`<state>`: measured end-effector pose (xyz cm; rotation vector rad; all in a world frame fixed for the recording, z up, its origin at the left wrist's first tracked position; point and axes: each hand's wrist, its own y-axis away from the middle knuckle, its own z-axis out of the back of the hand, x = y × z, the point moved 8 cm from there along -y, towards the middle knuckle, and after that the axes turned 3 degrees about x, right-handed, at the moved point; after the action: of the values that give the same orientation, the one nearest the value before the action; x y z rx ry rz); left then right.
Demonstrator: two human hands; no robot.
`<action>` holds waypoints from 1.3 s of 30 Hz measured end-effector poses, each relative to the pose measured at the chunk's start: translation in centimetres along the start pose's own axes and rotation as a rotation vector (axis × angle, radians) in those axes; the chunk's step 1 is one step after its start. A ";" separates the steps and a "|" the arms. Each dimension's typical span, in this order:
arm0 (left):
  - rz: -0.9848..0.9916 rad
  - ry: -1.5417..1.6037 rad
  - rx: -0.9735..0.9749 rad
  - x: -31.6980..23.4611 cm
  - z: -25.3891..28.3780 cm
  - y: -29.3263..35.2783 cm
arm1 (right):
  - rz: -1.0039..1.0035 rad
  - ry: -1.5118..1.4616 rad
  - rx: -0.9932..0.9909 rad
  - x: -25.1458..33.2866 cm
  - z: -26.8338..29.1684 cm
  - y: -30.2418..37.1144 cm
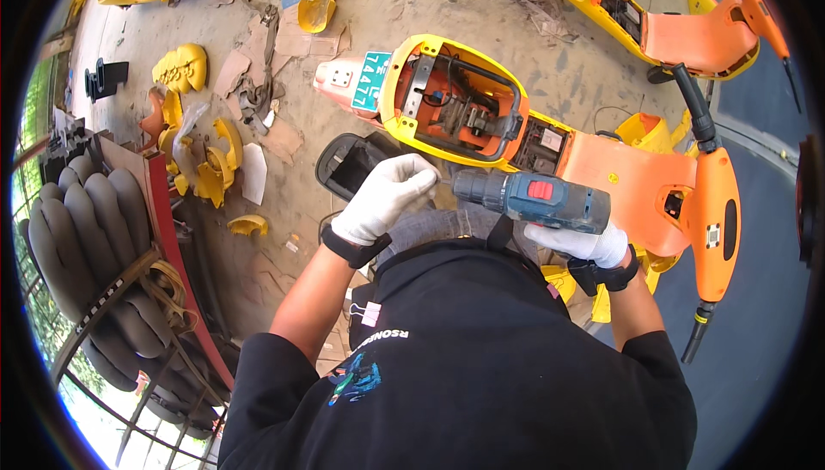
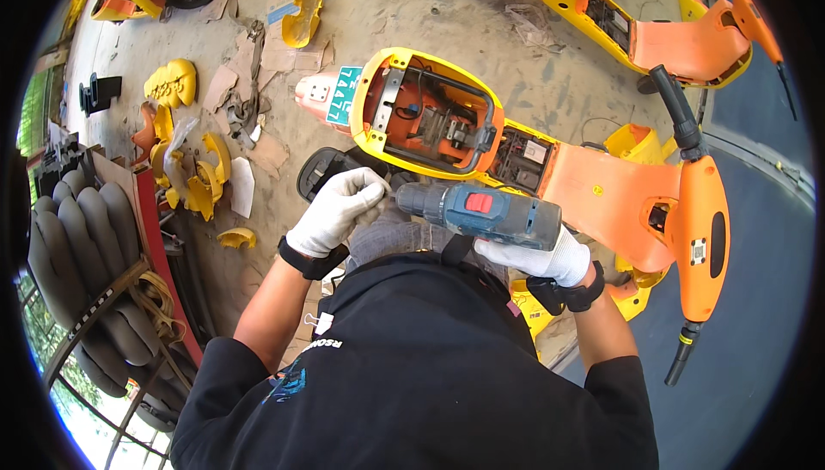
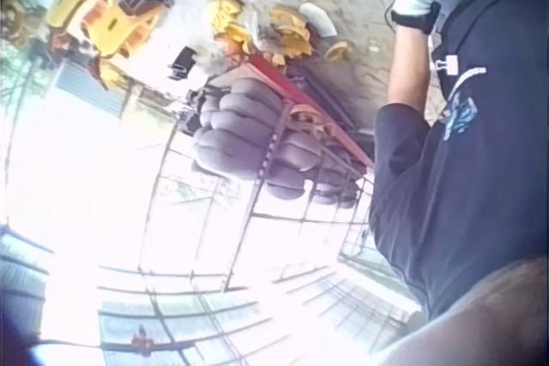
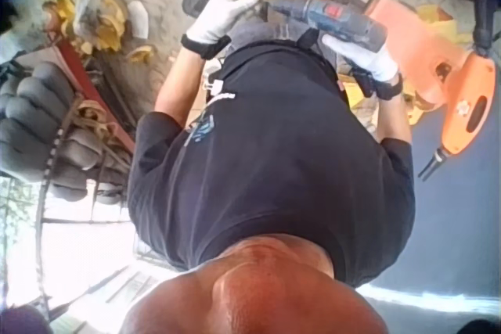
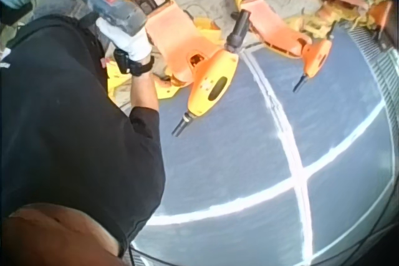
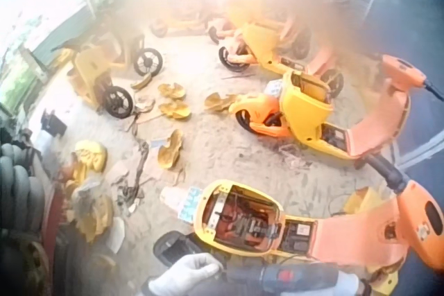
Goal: The person uses a cordless drill to fasten screws into the yellow and orange plastic body panels of a disassembled electric scooter. They work on securing the side panels and the rear section of the scooter frame, moving around the vehicle to access different screw holes.
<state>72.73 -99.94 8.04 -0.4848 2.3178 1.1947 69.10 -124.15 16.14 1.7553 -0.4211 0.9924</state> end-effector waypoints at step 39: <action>-0.191 1.062 -0.464 12.4 12.2 -14.3 | 0.166 0.642 0.179 -2.3 -1.6 -21.9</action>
<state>73.02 -98.89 -14.41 -1.8258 2.6353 1.6157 81.97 -114.15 1.25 1.4612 -0.0656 1.6774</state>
